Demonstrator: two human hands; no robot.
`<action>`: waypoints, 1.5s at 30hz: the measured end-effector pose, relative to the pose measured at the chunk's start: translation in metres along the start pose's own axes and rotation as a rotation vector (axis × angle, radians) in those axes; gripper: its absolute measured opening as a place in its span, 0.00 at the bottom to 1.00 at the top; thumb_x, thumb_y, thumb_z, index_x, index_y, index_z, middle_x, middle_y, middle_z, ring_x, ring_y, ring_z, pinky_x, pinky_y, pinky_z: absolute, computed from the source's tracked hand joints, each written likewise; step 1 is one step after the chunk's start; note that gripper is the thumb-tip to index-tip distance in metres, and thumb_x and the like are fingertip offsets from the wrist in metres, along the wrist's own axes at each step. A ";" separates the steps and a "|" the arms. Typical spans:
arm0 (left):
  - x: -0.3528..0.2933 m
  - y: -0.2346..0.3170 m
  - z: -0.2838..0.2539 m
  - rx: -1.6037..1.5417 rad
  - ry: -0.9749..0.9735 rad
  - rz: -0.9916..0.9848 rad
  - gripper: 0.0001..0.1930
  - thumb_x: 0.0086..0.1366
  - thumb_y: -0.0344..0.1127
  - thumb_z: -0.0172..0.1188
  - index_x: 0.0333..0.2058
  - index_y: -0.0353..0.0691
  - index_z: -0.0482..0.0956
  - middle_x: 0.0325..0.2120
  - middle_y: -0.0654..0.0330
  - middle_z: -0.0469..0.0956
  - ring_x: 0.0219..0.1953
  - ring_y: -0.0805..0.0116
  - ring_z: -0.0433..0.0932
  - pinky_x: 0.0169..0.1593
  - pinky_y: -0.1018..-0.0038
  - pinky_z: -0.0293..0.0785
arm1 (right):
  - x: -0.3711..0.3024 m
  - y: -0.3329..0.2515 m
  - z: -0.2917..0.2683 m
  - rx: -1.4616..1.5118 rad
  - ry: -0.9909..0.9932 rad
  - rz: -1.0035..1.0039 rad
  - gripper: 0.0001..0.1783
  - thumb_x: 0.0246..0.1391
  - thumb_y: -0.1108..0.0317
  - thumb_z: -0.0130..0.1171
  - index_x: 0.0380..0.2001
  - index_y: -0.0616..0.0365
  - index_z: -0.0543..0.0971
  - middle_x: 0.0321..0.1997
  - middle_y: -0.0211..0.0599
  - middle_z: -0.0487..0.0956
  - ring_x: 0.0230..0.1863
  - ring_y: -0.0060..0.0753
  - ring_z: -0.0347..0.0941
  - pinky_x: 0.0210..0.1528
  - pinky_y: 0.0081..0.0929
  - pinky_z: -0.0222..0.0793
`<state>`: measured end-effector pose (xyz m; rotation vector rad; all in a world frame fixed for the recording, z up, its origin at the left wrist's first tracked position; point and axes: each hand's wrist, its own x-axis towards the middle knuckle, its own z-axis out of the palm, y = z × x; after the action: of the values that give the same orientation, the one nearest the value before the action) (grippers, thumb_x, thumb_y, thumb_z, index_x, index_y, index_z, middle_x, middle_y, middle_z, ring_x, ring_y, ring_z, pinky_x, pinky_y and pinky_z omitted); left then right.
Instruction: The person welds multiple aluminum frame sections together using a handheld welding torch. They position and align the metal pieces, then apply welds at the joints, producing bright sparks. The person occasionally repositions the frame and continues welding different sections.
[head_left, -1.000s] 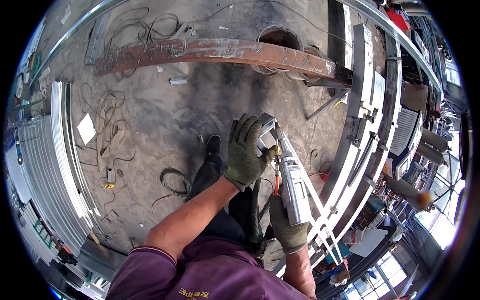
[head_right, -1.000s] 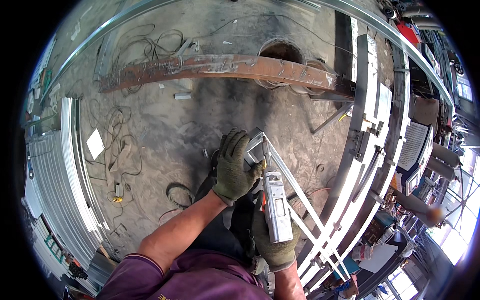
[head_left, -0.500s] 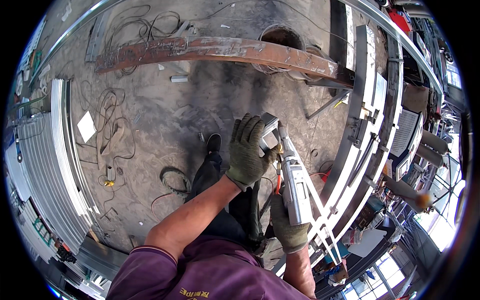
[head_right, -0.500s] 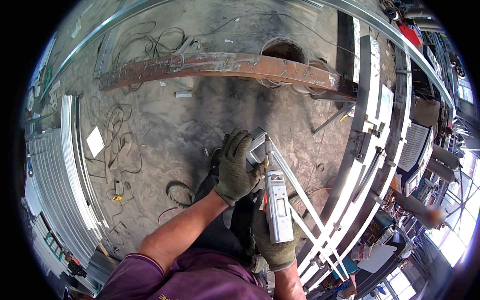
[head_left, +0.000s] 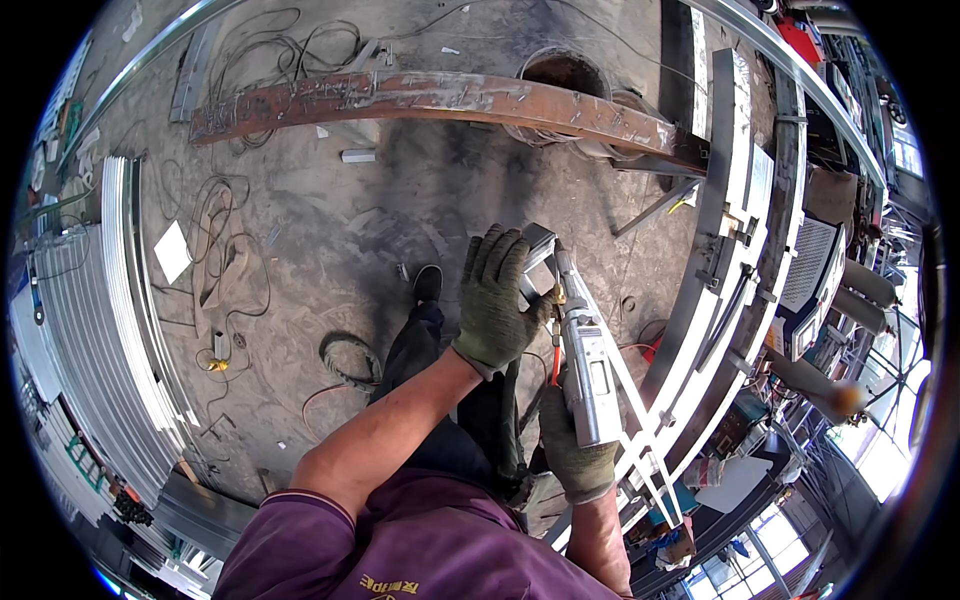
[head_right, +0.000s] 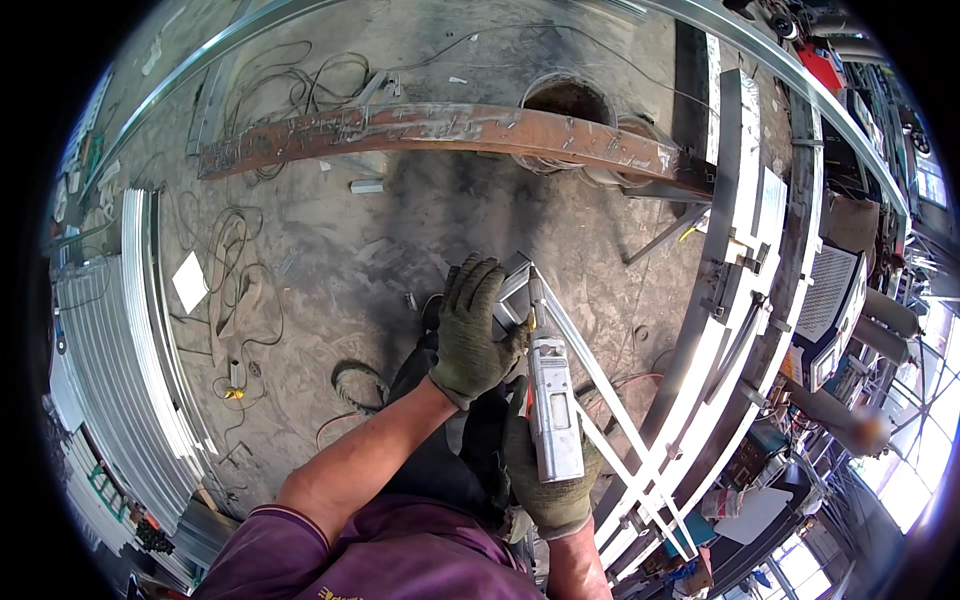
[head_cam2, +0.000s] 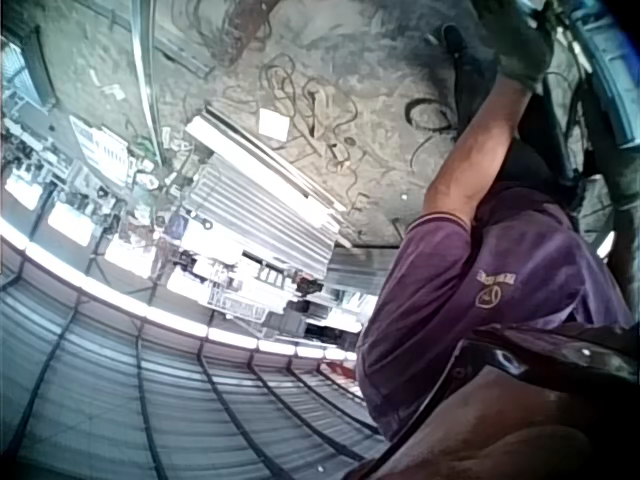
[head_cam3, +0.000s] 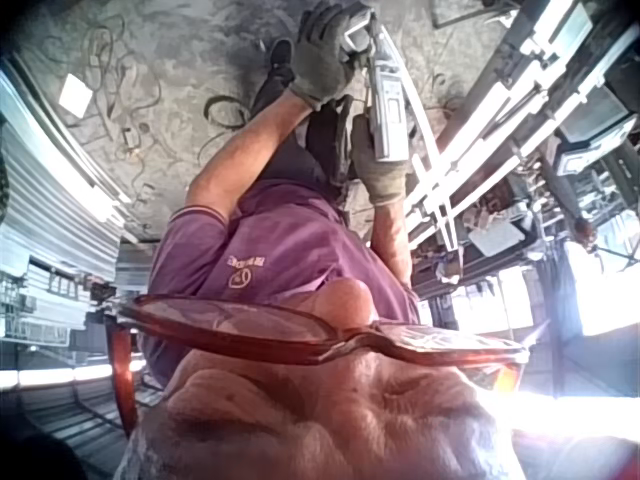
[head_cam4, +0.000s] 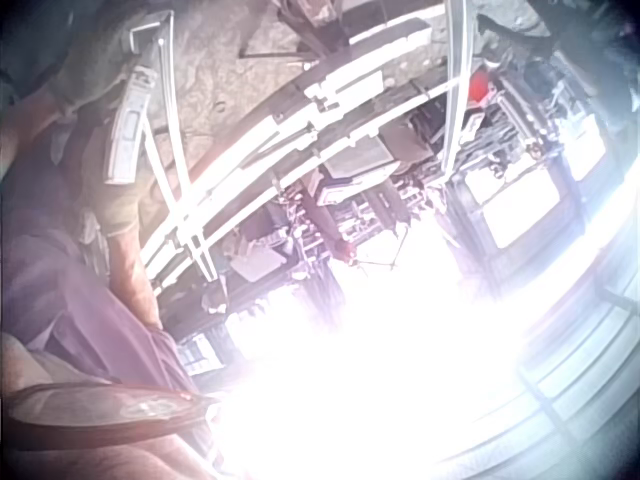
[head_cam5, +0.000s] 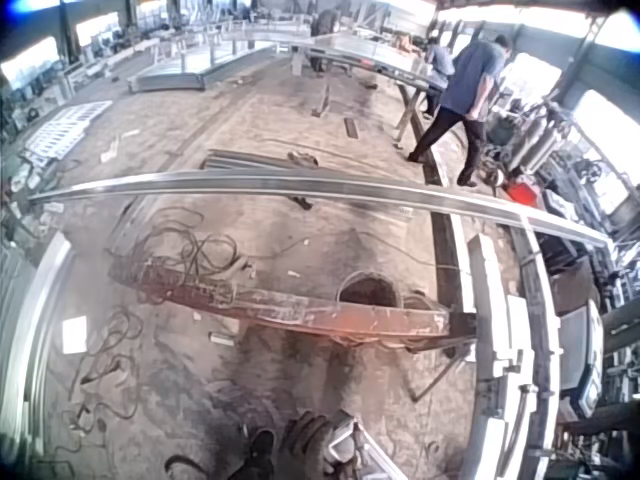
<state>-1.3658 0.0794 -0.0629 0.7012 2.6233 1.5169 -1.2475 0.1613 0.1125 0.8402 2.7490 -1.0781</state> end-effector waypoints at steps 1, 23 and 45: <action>0.000 0.000 0.000 0.001 -0.002 0.000 0.39 0.57 0.41 0.80 0.64 0.30 0.76 0.64 0.40 0.76 0.71 0.36 0.72 0.78 0.42 0.62 | 0.000 0.000 0.000 -0.009 0.002 -0.011 0.15 0.58 0.72 0.73 0.49 0.60 0.86 0.40 0.46 0.86 0.39 0.53 0.85 0.42 0.45 0.81; 0.003 0.001 -0.004 0.016 -0.017 0.018 0.37 0.62 0.42 0.77 0.65 0.29 0.74 0.64 0.39 0.76 0.70 0.36 0.73 0.77 0.43 0.63 | -0.007 0.011 0.002 -0.058 -0.049 0.028 0.18 0.58 0.67 0.74 0.51 0.60 0.87 0.41 0.48 0.87 0.39 0.57 0.87 0.42 0.48 0.83; 0.009 0.003 -0.006 0.001 -0.018 0.005 0.34 0.66 0.48 0.73 0.63 0.31 0.76 0.61 0.43 0.78 0.64 0.37 0.75 0.71 0.47 0.69 | -0.002 -0.002 0.001 -0.091 -0.002 -0.058 0.17 0.61 0.71 0.70 0.53 0.58 0.88 0.41 0.44 0.89 0.40 0.53 0.87 0.43 0.46 0.83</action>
<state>-1.3743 0.0800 -0.0555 0.7193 2.6117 1.5028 -1.2470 0.1587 0.1134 0.7525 2.8129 -0.9530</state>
